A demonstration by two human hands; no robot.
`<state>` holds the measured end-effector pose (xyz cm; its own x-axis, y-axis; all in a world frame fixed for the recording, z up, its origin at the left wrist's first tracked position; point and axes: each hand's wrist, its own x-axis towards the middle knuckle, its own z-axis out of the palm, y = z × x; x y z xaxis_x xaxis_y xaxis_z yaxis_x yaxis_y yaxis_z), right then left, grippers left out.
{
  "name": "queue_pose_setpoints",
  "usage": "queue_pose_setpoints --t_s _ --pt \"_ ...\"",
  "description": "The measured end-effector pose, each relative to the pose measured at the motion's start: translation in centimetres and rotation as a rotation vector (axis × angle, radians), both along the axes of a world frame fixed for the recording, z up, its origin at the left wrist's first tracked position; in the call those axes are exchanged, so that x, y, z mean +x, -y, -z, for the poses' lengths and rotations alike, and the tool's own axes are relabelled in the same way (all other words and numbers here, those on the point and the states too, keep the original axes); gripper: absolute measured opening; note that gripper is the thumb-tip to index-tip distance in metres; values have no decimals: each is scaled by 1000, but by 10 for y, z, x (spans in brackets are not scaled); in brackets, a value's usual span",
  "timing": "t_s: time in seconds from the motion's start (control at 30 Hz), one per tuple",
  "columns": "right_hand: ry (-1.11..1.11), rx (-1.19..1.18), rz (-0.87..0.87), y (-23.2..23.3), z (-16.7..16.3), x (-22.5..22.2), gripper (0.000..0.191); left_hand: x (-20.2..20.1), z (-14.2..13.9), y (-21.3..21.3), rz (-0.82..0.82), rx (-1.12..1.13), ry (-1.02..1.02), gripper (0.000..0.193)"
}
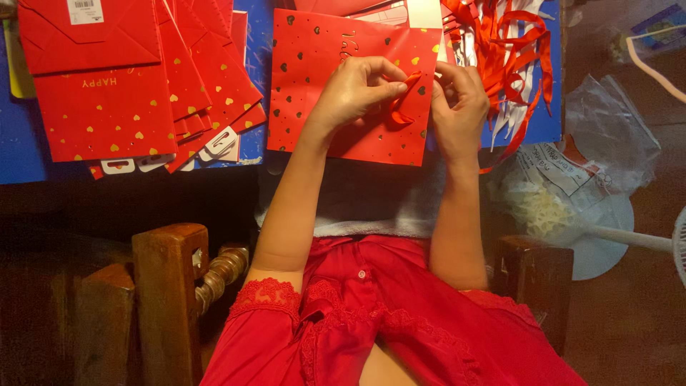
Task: The person ties red ribbons onto red Valentine's Day gift bags and cards. They thread the ribbon through a slot, tie a knot, and adjust the bow, then place the finished items into a stack.
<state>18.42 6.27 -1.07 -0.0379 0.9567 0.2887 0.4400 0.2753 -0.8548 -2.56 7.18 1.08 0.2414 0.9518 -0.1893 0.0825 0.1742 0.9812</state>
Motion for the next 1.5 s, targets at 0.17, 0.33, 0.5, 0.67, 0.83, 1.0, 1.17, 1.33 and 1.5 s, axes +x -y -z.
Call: queue_pose_setpoints --t_s 0.17,0.33,0.5,0.67,0.83,1.0,1.17,1.33,1.5 --pt "-5 3 5 -3 6 -1 7 0 0 1 -1 0 -19 25" --pt "82 105 27 -4 10 3 3 1 0 2 -3 8 16 25" --pt "-14 -15 81 -4 8 8 3 2 1 1 -7 13 -41 21" --pt "21 74 -6 -2 6 6 16 2 0 1 -9 18 -40 20" --pt "39 62 23 -5 9 2 13 1 0 2 -10 15 -15 19" --pt "34 73 44 -5 12 4 4 2 3 1 -11 27 -4 19" --pt "-28 22 66 -6 10 9 5 2 2 2 -4 18 10 20" --pt "-109 -20 56 -6 11 10 9 5 -6 2 4 62 -198 26" --pt "-120 -27 62 -7 13 11 10 11 -11 6 -37 51 -288 31"
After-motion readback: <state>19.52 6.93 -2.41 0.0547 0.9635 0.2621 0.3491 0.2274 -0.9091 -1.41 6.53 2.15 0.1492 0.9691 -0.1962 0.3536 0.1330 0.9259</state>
